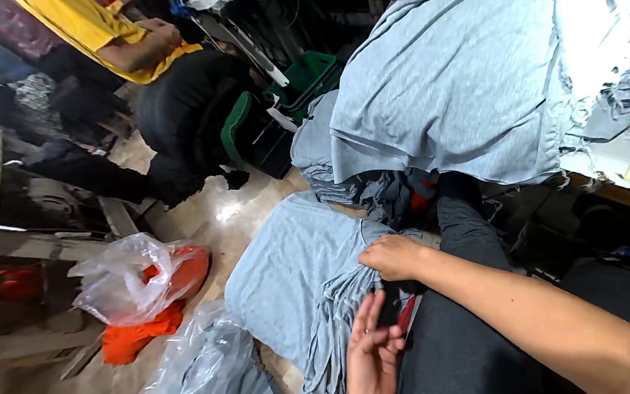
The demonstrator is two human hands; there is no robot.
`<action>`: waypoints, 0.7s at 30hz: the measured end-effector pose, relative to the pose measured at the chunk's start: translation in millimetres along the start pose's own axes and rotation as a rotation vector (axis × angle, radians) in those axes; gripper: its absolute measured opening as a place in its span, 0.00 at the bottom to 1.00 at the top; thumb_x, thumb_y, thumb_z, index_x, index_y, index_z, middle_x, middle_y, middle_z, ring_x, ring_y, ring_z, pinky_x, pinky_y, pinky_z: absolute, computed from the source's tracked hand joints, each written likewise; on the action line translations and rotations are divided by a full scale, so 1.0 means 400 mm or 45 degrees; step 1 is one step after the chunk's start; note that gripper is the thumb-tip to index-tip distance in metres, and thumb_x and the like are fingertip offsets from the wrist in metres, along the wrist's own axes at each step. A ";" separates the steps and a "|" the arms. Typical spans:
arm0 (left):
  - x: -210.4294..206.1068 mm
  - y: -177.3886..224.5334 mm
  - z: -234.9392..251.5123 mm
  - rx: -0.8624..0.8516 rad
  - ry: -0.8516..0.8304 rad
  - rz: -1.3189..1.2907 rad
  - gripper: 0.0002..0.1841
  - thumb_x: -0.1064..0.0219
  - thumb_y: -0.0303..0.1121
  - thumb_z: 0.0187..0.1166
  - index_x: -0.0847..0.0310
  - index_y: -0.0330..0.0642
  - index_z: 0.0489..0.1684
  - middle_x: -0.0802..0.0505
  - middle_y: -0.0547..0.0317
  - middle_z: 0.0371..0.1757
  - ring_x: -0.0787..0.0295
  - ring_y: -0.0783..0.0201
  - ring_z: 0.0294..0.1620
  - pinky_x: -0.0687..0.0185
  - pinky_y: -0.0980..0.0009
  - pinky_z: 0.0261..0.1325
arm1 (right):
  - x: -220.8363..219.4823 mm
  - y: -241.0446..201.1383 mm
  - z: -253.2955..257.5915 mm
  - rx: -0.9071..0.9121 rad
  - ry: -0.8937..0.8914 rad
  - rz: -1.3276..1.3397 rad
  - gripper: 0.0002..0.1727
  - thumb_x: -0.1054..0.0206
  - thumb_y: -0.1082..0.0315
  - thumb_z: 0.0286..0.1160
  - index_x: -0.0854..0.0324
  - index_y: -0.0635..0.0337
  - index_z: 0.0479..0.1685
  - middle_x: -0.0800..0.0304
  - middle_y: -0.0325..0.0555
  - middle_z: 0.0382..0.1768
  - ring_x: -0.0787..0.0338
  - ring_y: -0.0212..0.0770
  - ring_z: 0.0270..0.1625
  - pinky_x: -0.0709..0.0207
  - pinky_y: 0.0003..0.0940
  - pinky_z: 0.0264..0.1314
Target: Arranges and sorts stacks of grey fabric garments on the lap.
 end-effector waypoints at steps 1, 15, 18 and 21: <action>0.019 -0.029 -0.003 0.031 0.185 0.053 0.27 0.54 0.12 0.72 0.35 0.35 0.73 0.06 0.50 0.57 0.09 0.68 0.27 0.17 0.77 0.22 | 0.014 -0.010 0.011 0.013 -0.009 -0.004 0.12 0.34 0.79 0.74 0.16 0.67 0.55 0.09 0.61 0.49 0.10 0.62 0.57 0.21 0.61 0.60; -0.019 -0.021 0.105 0.424 -0.154 -0.337 0.10 0.43 0.19 0.62 0.19 0.39 0.35 0.11 0.59 0.27 0.19 0.73 0.14 0.21 0.80 0.17 | -0.084 0.054 -0.067 -0.214 -0.319 0.039 0.42 0.22 0.75 0.59 0.29 0.54 0.83 0.30 0.50 0.85 0.46 0.63 0.92 0.54 0.78 0.85; -0.004 -0.027 0.053 0.260 -0.485 -0.641 0.34 0.32 0.16 0.58 0.22 0.44 0.73 0.09 0.50 0.68 0.10 0.69 0.23 0.15 0.76 0.22 | -0.028 0.019 0.014 0.066 0.067 -0.157 0.17 0.24 0.77 0.60 0.16 0.65 0.51 0.09 0.58 0.50 0.12 0.62 0.60 0.24 0.63 0.62; 0.069 -0.078 0.068 0.090 -0.137 -0.185 0.35 0.47 0.13 0.67 0.34 0.41 0.82 0.11 0.47 0.69 0.11 0.67 0.27 0.17 0.74 0.25 | 0.144 -0.125 0.073 0.398 0.331 -0.207 0.10 0.27 0.82 0.58 0.16 0.68 0.40 0.11 0.59 0.34 0.08 0.60 0.37 0.17 0.57 0.36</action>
Point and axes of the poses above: each hand's wrist, its own z-axis towards the middle knuckle, its own x-axis out of the back of the hand, y = z × x, the point moved 8 cm from there along z, towards the middle knuckle
